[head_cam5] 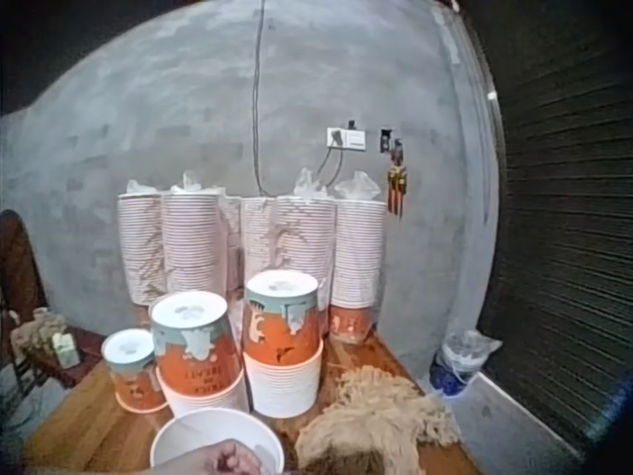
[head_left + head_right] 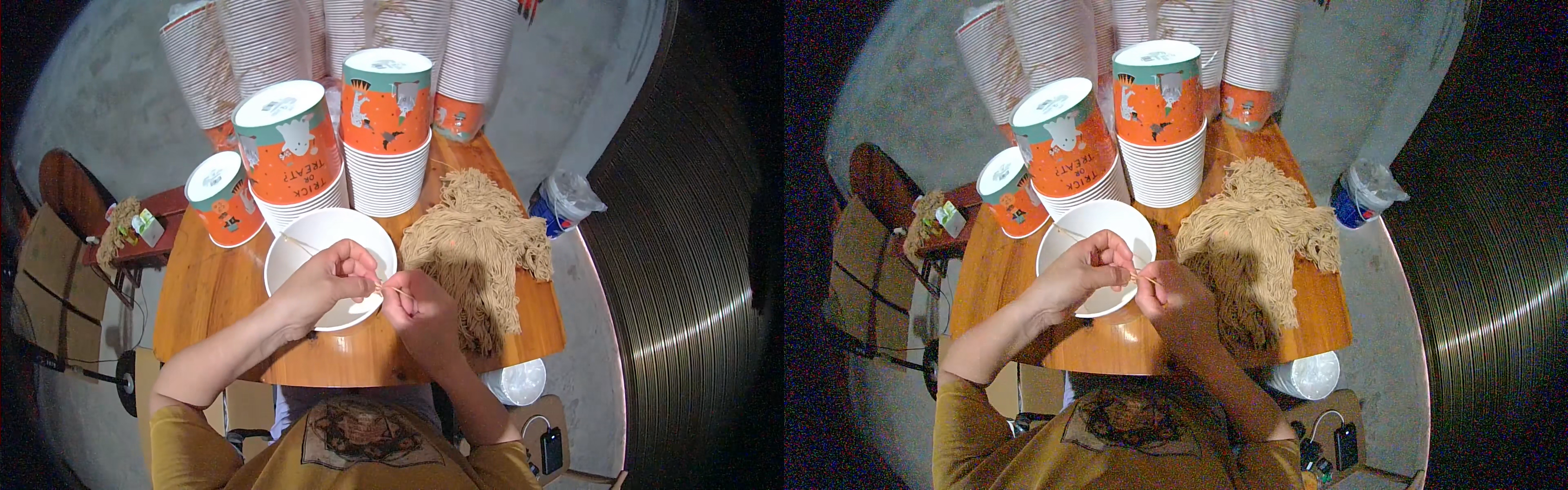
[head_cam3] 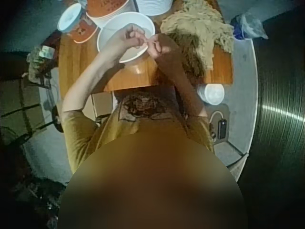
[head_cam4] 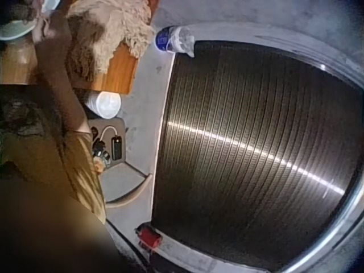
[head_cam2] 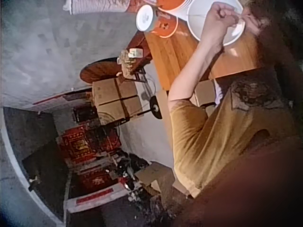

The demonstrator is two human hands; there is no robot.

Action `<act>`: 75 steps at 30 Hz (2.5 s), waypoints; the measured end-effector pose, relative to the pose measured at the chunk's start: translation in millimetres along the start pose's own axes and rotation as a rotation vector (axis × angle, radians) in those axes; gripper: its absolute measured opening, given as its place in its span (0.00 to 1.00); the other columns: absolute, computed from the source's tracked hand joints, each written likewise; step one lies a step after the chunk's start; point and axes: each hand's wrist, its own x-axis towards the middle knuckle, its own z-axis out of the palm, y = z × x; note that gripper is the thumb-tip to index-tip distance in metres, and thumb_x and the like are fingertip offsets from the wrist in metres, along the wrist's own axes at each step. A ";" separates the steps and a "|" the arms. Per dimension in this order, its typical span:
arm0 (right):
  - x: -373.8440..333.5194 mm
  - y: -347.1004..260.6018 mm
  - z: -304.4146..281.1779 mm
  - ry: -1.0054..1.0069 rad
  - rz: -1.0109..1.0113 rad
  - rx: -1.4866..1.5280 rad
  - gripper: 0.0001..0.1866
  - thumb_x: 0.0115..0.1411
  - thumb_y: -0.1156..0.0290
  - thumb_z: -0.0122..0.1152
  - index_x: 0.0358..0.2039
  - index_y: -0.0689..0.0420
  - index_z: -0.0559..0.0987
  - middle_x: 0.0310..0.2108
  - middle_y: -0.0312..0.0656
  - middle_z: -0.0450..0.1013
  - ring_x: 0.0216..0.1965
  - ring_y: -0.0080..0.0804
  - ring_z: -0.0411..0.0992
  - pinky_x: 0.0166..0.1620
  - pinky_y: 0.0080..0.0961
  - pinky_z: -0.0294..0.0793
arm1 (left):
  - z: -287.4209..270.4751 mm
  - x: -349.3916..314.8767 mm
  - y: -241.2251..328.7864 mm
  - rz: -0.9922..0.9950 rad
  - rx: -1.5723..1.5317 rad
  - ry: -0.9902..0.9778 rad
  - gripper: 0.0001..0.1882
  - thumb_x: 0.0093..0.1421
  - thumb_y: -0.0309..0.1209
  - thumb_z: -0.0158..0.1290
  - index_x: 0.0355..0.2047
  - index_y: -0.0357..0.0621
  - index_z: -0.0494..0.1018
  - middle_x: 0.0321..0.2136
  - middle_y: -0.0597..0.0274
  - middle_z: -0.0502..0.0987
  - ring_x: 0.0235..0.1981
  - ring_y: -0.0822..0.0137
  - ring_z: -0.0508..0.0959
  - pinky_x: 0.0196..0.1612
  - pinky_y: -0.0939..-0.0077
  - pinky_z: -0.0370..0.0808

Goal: Tying strings to small items and organizing them inside decorated paper cups.

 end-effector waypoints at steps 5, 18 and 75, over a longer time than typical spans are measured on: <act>0.9 -4.1 -1.3 -0.005 0.067 0.021 0.03 0.51 0.77 0.62 0.27 0.57 0.76 0.16 0.33 0.64 0.16 0.20 0.60 0.22 0.20 0.63 | 1.0 0.6 1.3 -0.046 -0.035 0.036 0.13 0.54 0.19 0.55 0.39 0.41 0.67 0.31 0.64 0.74 0.31 0.75 0.73 0.37 0.83 0.70; 4.0 -4.1 -17.2 0.079 -0.332 -0.312 0.08 0.45 0.76 0.65 0.27 0.53 0.76 0.22 0.37 0.67 0.24 0.35 0.70 0.27 0.30 0.69 | 10.6 0.8 2.9 -0.037 0.000 0.042 0.13 0.54 0.21 0.57 0.39 0.42 0.67 0.30 0.65 0.74 0.30 0.75 0.73 0.35 0.83 0.69; -5.5 6.2 -12.1 -0.070 0.091 0.137 0.06 0.56 0.73 0.60 0.34 0.58 0.76 0.22 0.34 0.71 0.23 0.17 0.66 0.29 0.17 0.68 | 19.3 -7.0 3.5 0.059 0.467 -0.025 0.11 0.59 0.24 0.51 0.42 0.40 0.65 0.29 0.70 0.68 0.32 0.79 0.67 0.37 0.83 0.68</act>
